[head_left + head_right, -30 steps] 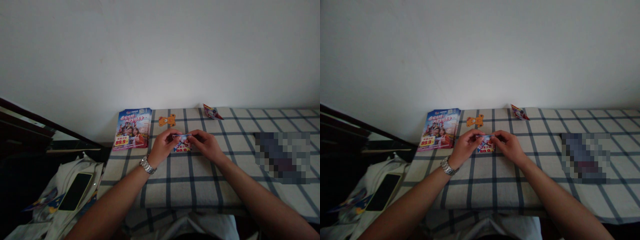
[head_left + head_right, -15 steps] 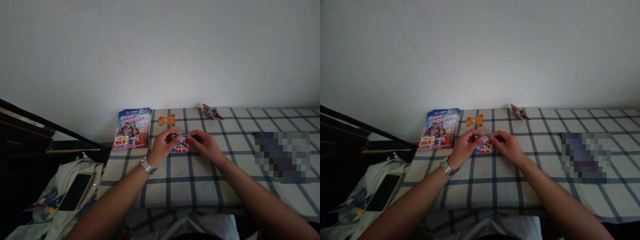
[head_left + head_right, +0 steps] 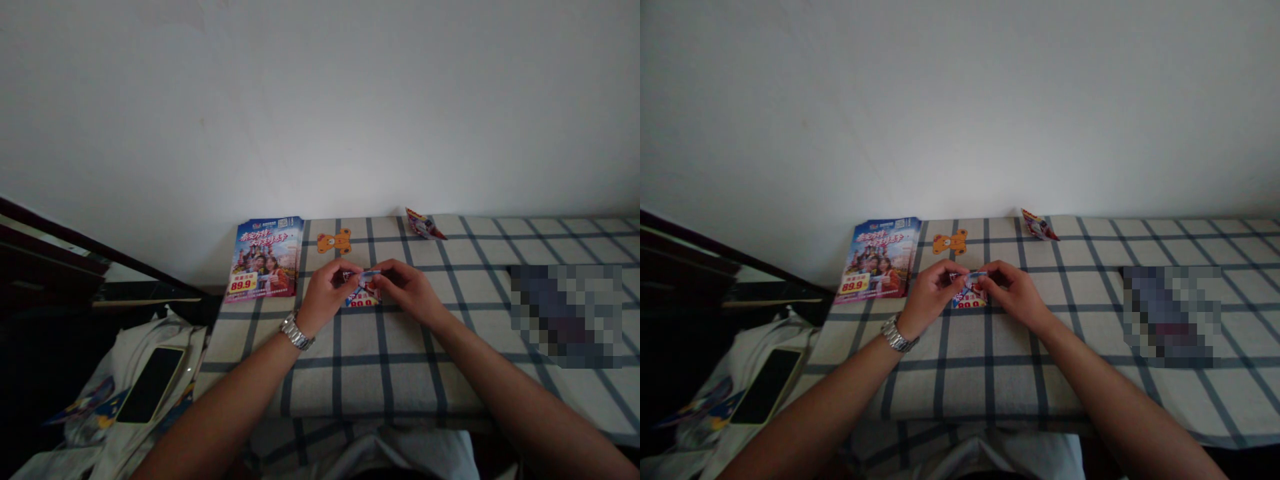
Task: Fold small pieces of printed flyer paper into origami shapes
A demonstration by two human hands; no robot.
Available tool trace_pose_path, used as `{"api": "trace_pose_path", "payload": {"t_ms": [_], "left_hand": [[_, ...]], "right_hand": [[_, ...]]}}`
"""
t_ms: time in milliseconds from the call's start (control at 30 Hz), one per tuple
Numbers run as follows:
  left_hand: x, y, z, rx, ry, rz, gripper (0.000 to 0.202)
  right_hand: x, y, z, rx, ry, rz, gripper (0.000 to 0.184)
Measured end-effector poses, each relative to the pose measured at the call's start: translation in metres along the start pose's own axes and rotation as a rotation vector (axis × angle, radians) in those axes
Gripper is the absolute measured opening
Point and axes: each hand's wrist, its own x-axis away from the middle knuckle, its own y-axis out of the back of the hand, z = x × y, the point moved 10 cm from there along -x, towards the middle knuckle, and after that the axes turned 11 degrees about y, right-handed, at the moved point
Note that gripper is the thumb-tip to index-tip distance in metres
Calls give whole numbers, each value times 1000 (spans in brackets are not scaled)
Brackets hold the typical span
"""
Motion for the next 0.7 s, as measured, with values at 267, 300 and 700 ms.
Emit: {"api": "trace_pose_path", "payload": {"t_ms": [267, 300, 700], "left_hand": [[-1, -2, 4, 11, 8, 21, 14], [-1, -3, 4, 13, 8, 27, 15], [0, -4, 2, 6, 9, 35, 16]], "right_hand": [[-1, 2, 0, 48, -15, -7, 25], [-2, 2, 0, 61, -14, -3, 25], [-2, 2, 8, 119, 5, 1, 28]]}}
